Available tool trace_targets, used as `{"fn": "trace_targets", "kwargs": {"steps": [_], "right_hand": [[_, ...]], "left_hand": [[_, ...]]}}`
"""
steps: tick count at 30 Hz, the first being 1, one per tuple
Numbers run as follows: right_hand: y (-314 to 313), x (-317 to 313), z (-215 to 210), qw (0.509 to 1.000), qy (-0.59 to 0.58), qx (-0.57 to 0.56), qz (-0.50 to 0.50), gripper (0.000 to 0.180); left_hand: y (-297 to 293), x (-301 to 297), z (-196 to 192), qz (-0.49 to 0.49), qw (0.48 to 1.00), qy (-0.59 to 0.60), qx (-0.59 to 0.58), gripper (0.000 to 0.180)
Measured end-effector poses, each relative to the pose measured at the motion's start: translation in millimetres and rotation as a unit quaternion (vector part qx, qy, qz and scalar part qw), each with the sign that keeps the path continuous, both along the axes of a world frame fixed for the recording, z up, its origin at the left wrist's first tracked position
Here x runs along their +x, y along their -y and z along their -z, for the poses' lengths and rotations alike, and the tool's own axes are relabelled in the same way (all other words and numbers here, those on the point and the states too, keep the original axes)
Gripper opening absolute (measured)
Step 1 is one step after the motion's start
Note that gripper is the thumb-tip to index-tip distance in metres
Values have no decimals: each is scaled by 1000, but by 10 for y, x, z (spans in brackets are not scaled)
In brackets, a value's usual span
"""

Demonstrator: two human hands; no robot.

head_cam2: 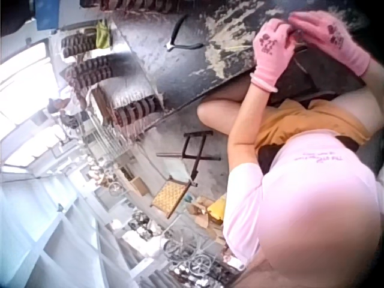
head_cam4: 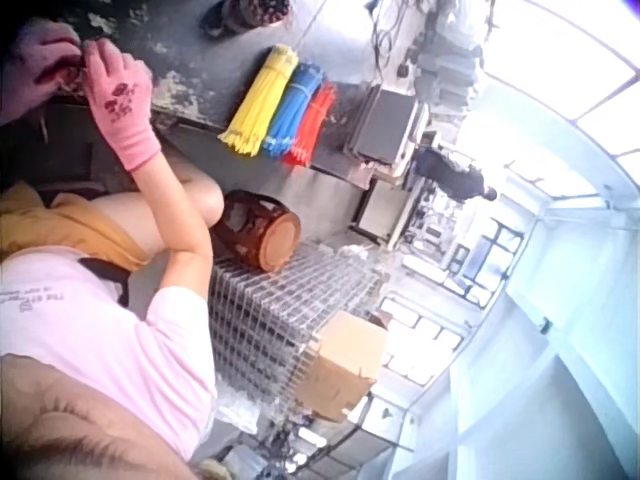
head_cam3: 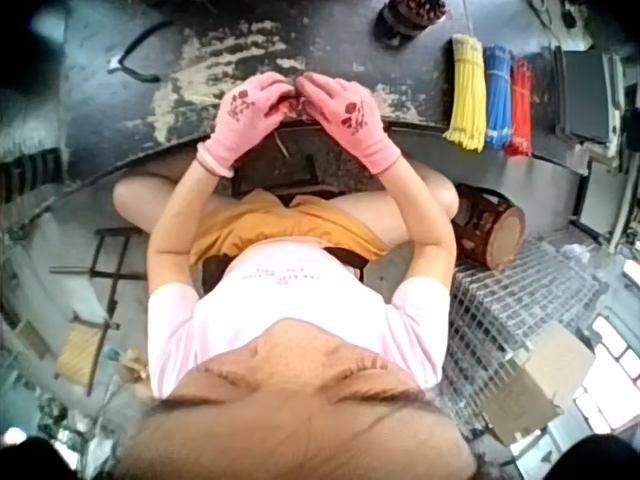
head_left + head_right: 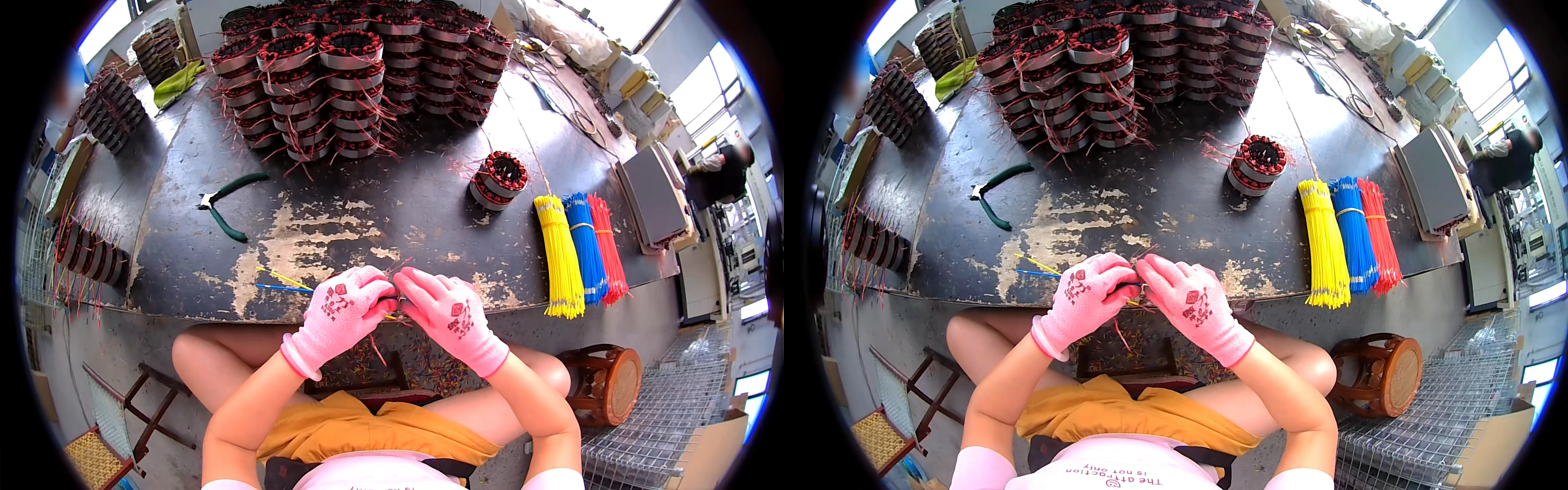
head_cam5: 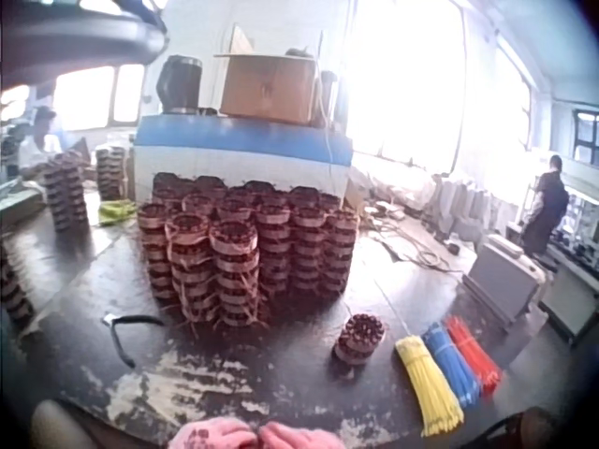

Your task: The person sits at a workbench in a factory, wearing pink gloves, and assembles small cylindrical electrical components. They insert colored plastic zip ties into the components and use pliers to trim the excess length. The person stacks the finished components into a pile on the table.

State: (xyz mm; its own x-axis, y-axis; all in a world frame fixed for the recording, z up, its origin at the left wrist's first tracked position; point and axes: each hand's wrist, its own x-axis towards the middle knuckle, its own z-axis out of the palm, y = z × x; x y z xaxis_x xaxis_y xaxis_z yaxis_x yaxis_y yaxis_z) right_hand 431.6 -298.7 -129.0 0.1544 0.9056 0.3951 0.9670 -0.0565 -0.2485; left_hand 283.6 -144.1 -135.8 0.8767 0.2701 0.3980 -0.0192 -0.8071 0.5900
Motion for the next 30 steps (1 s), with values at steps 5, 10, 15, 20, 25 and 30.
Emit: {"fn": "trace_targets", "kwargs": {"steps": [5,10,15,20,25,30], "right_hand": [[-84,149,-81,852,-475,-219,26,16],[-30,143,-158,770,-588,-243,48,16],[-9,124,-160,997,-39,-20,-66,26],[-133,203,122,830,-538,-129,66,16],[-81,48,-80,949,-307,-15,70,23],[11,31,-37,993,-113,-3,19,27]], "left_hand": [[4,28,-52,11,1000,-18,1,15],[-6,11,-38,11,1000,-18,-1,15],[-8,-3,-25,6,1000,-20,-1,14],[-18,36,-30,19,1000,-14,7,13],[-19,3,-46,14,1000,-11,-16,11],[-19,19,-38,18,1000,-16,-20,11]]}}
